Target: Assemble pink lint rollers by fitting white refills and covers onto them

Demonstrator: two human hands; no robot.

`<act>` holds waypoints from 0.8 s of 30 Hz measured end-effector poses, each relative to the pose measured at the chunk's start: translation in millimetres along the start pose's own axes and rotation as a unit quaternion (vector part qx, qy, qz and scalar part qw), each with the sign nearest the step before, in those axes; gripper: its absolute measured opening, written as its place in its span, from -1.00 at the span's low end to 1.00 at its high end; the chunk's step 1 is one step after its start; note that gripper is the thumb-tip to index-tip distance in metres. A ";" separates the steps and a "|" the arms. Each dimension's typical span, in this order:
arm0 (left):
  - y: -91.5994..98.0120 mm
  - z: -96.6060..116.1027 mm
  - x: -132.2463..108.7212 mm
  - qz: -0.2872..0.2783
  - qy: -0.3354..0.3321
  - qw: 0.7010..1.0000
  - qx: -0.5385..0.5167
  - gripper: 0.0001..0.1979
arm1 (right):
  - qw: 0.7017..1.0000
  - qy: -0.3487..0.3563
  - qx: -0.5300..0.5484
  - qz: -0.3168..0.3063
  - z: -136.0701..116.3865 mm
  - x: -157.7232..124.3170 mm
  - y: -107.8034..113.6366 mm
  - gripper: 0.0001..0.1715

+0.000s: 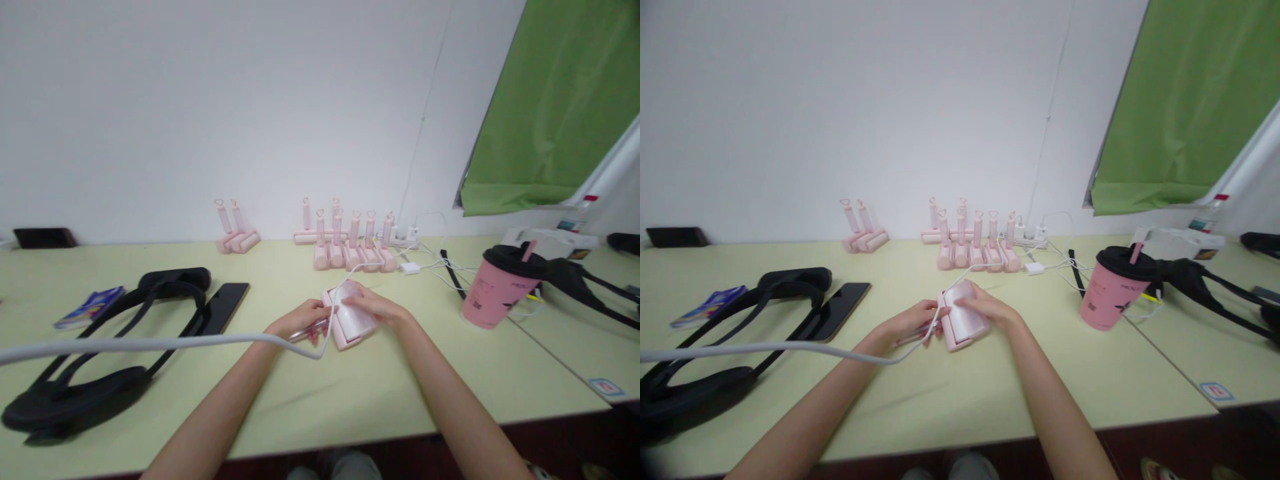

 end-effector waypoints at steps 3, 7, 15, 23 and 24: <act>-3.5 3.3 1.4 0.009 -0.025 0.999 -0.022 -0.50 | 0.999 -0.009 0.026 -0.016 -2.5 -5.8 -16.1 -0.26; -6.0 6.4 0.0 0.028 -0.038 0.996 -0.074 -0.52 | 0.998 0.005 -0.015 0.061 -0.1 -2.2 -18.1 -0.08; 5.1 9.8 -10.3 0.035 -0.049 0.992 -0.108 -0.47 | 0.995 0.076 0.025 0.056 -4.2 0.0 -28.9 -0.04; 9.1 22.1 -8.3 0.035 -0.098 0.990 -0.090 -0.35 | 0.985 0.130 0.083 0.073 -3.9 8.2 -26.5 -0.19; 9.9 23.9 -8.9 0.038 -0.097 0.991 -0.086 -0.36 | 0.984 0.139 0.077 0.081 -5.5 8.0 -24.7 -0.21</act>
Point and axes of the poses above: each hand's wrist, its own x-axis towards the middle knuckle, its own y-axis out of the back of the hand, z = x × y, the point moved 8 cm from there along x, towards the middle knuckle, and after that the axes turned 4 degrees about x, right-handed, at the moved point
